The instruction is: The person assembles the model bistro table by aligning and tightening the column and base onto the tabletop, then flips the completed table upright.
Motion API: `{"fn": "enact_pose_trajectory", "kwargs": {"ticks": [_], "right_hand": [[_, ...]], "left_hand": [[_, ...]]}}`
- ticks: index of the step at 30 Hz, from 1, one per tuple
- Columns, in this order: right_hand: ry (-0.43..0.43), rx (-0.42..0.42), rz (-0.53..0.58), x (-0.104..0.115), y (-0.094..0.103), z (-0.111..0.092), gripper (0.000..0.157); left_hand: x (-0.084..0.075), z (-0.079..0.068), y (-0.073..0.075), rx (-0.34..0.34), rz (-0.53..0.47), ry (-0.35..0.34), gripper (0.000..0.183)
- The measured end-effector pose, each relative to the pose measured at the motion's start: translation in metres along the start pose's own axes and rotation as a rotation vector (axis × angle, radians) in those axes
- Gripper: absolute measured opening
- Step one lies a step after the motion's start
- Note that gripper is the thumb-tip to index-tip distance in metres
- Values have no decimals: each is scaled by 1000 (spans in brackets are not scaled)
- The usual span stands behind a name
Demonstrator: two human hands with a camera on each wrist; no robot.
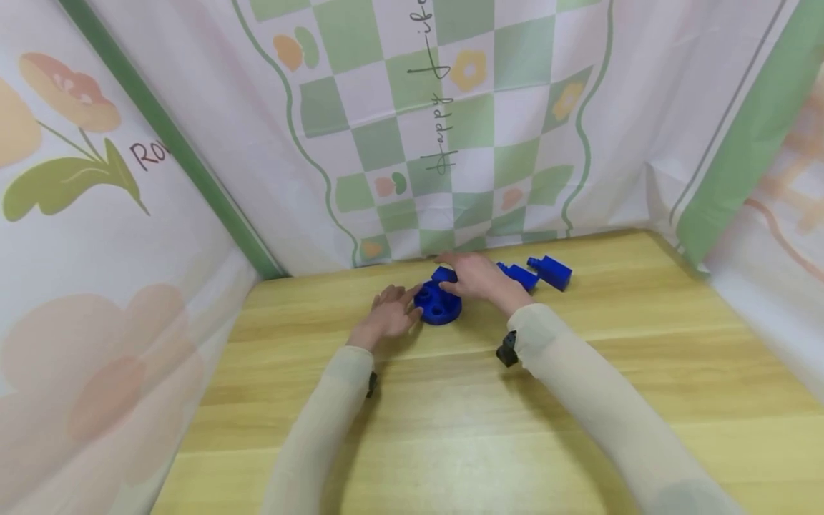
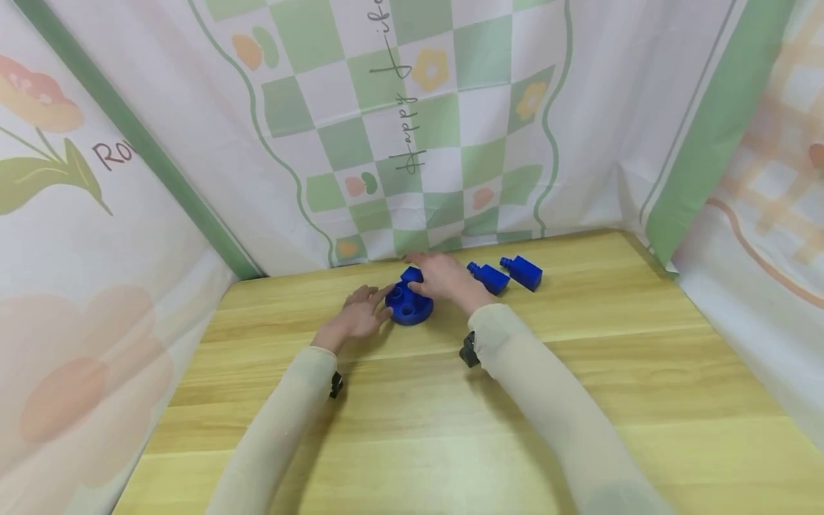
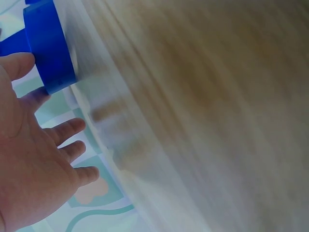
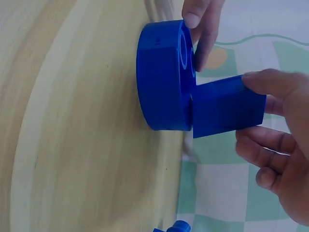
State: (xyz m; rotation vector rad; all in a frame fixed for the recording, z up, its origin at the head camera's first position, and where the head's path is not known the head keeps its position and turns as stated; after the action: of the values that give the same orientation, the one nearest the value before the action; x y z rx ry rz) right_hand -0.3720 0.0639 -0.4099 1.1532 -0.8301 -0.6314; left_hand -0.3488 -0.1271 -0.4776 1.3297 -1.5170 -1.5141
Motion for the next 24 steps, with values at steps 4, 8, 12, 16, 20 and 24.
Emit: {"fn": "enact_pose_trajectory", "kwargs": {"ticks": [4, 8, 12, 16, 20, 24], "right_hand": [[33, -2, -42, 3, 1, 3, 55], [-10, 19, -37, 1, 2, 5, 54], [-114, 8, -22, -2, 2, 6, 52], [-165, -10, 5, -3, 0, 8, 47], [-148, -22, 46, -3, -1, 9, 43], [-177, -24, 48, -6, -3, 7, 51]], "left_hand": [[1, 1, 0, -2, 1, 4, 60], [1, 2, -1, -2, 4, 6, 60], [0, 2, -2, 8, 12, -5, 60], [-3, 1, -2, 18, 15, -20, 59], [-3, 0, 0, 5, 18, -16, 59], [-3, 0, 0, 0, 18, -10, 59]]}}
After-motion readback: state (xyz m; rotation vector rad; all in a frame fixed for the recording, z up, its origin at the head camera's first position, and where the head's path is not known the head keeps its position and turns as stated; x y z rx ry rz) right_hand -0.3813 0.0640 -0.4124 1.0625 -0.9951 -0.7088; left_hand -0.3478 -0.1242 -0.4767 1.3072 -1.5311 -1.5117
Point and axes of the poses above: each hand's wrist, its own z-axis towards the middle knuckle, its own y-axis out of the back of the hand, x = y × z, the point moved 4 cm from there along z, towards the middle knuckle, and after that the axes turned 2 degrees about -x, right-handed, at the moved point
